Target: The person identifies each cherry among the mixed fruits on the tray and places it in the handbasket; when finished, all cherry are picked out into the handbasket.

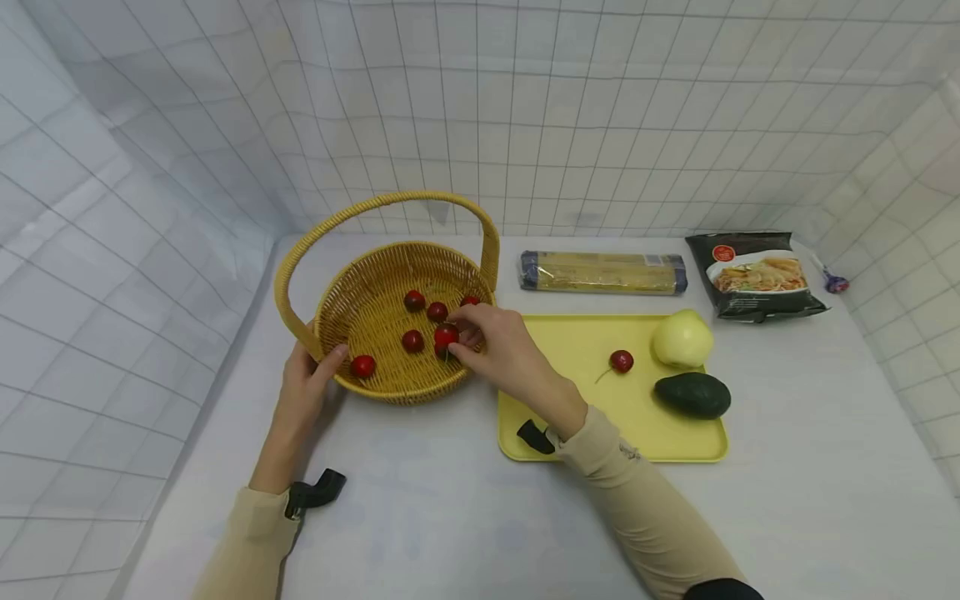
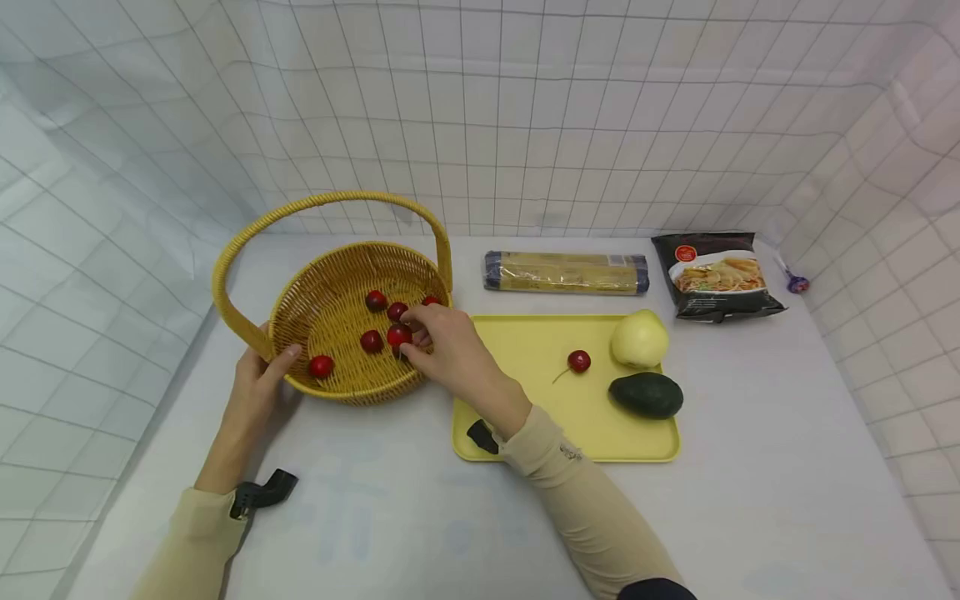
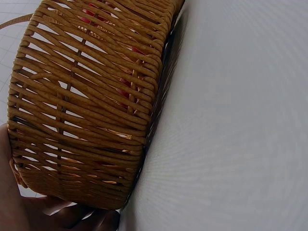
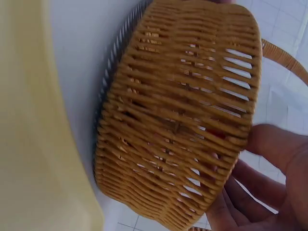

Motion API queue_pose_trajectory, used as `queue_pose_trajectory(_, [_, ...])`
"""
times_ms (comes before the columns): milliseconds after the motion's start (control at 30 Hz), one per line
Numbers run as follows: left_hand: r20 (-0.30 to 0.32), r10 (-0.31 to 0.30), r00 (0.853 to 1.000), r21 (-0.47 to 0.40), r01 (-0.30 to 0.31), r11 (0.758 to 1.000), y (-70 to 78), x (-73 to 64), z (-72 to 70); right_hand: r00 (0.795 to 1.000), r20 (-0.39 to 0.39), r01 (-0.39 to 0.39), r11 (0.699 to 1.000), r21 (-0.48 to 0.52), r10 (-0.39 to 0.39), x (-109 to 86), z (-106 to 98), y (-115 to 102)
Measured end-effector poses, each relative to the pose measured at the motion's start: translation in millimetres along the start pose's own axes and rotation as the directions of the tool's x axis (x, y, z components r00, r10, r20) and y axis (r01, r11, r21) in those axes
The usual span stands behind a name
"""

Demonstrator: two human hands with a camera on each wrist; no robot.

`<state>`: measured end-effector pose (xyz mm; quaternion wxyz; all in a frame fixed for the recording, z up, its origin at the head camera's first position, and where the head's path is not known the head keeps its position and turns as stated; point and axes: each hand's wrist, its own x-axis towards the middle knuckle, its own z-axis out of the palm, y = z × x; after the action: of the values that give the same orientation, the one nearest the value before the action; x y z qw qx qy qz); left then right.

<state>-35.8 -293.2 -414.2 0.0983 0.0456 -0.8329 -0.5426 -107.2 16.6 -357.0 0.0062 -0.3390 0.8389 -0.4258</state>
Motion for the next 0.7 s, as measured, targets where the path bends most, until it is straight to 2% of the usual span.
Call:
queue_pose_trajectory(233, [-0.002,0.000,1.000,-0.027,0.000,1.000,-0.4,0.2,0.9,0.997,-0.076,-0.020,0.999,0.034,0.023,-1.0,6.2,3.3])
queue_pose_trajectory(567, [0.019,0.008,1.000,-0.038,-0.008,0.999,1.0,1.9,2.2,0.999,-0.051,-0.002,0.994,0.114,0.008,-8.6,3.2,-2.7])
queue_pose_trajectory(700, [0.003,0.002,1.000,-0.029,-0.002,1.000,1.1,0.9,-0.2,0.999,-0.046,0.024,0.990,0.141,-0.018,-10.4,-1.0,-9.1])
